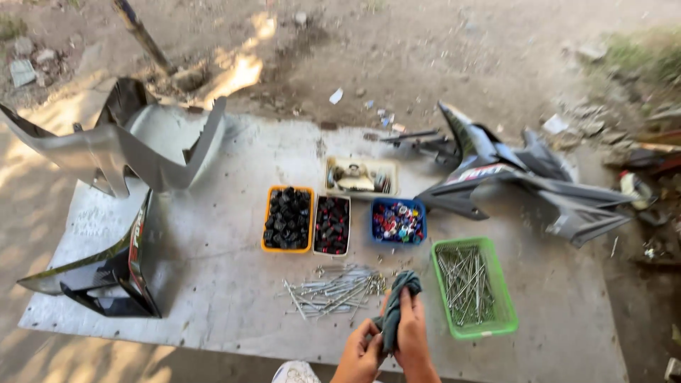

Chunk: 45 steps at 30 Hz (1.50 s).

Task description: Clean motorcycle wheel spokes using a rag and sort them into baskets.

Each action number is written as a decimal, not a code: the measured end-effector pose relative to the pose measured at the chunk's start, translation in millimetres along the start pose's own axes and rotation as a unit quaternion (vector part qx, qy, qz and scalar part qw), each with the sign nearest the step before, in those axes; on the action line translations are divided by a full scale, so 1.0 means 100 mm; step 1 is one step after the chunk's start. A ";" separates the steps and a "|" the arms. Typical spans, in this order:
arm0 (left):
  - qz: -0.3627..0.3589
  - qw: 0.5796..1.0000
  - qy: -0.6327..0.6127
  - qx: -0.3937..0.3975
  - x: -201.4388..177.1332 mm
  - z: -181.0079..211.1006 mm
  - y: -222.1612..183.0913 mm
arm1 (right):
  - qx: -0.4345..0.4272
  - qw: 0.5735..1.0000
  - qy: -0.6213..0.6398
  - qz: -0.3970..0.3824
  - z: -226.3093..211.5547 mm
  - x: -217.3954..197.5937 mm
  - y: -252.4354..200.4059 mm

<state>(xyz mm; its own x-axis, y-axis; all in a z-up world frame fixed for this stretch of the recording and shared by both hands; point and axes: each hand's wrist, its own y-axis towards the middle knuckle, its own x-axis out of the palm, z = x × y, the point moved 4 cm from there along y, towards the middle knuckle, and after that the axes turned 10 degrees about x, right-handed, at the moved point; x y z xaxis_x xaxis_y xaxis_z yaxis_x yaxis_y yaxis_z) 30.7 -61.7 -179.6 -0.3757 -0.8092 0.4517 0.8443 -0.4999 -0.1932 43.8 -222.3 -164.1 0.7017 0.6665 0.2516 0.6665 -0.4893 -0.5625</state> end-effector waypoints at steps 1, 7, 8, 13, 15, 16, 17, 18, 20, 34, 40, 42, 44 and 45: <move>-0.003 1.000 -0.002 0.009 -0.05 0.06 0.02 | -0.009 1.000 -0.001 -0.003 -0.02 0.06 -0.05; 0.019 0.990 -0.126 -0.062 -0.22 0.27 -0.06 | 0.030 0.997 -0.058 -0.041 -0.06 0.39 -0.35; -0.001 0.987 -0.155 -0.040 -0.16 0.35 -0.06 | 0.004 0.998 -0.009 -0.068 -0.19 0.48 -0.41; -0.015 0.999 -0.038 0.004 -0.07 0.79 -0.06 | -0.082 0.992 0.088 -0.045 -0.77 0.58 -0.25; -0.018 0.997 0.059 0.052 -0.06 1.02 -0.05 | -0.098 0.989 0.108 -0.014 -0.95 0.60 -0.24; -0.017 0.996 0.061 0.056 -0.07 1.15 -0.04 | -0.099 0.989 0.109 -0.017 -0.95 0.56 -0.18; -0.002 0.995 0.071 0.073 -0.08 1.27 -0.03 | -0.100 0.988 0.115 0.029 -0.94 0.47 -0.12; 0.013 0.993 0.080 0.090 -0.10 1.40 -0.02 | -0.101 0.984 0.122 0.076 -0.93 0.39 -0.06; 0.041 0.990 0.062 0.116 -0.14 1.53 0.03 | -0.084 0.991 0.106 0.015 -0.91 0.46 -0.21; 0.035 0.962 0.246 0.113 -0.30 1.82 0.44 | -0.080 0.976 -0.065 -0.193 -0.30 0.79 -0.35; -0.048 0.982 0.147 0.112 -0.09 2.07 0.33 | -0.035 0.942 -0.259 -0.212 0.17 0.65 -0.30; 0.029 0.982 0.124 0.137 -0.19 2.07 0.39 | -0.081 0.942 -0.268 -0.184 0.21 0.63 -0.22; 0.043 0.974 0.133 0.176 -0.33 2.20 0.49 | -0.107 0.927 -0.284 -0.221 0.39 0.65 -0.14; 0.049 0.969 0.136 0.201 -0.34 2.19 0.47 | -0.123 0.913 -0.303 -0.242 0.51 0.54 -0.18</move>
<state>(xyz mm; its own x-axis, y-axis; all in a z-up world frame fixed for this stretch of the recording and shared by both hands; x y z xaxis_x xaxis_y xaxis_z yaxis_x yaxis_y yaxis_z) 167.2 10.0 -13.6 -0.3274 -0.9252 0.1918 0.9410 -0.3007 0.1553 56.6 -149.1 -180.9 0.0912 0.9908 -0.1001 0.9506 -0.1165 -0.2877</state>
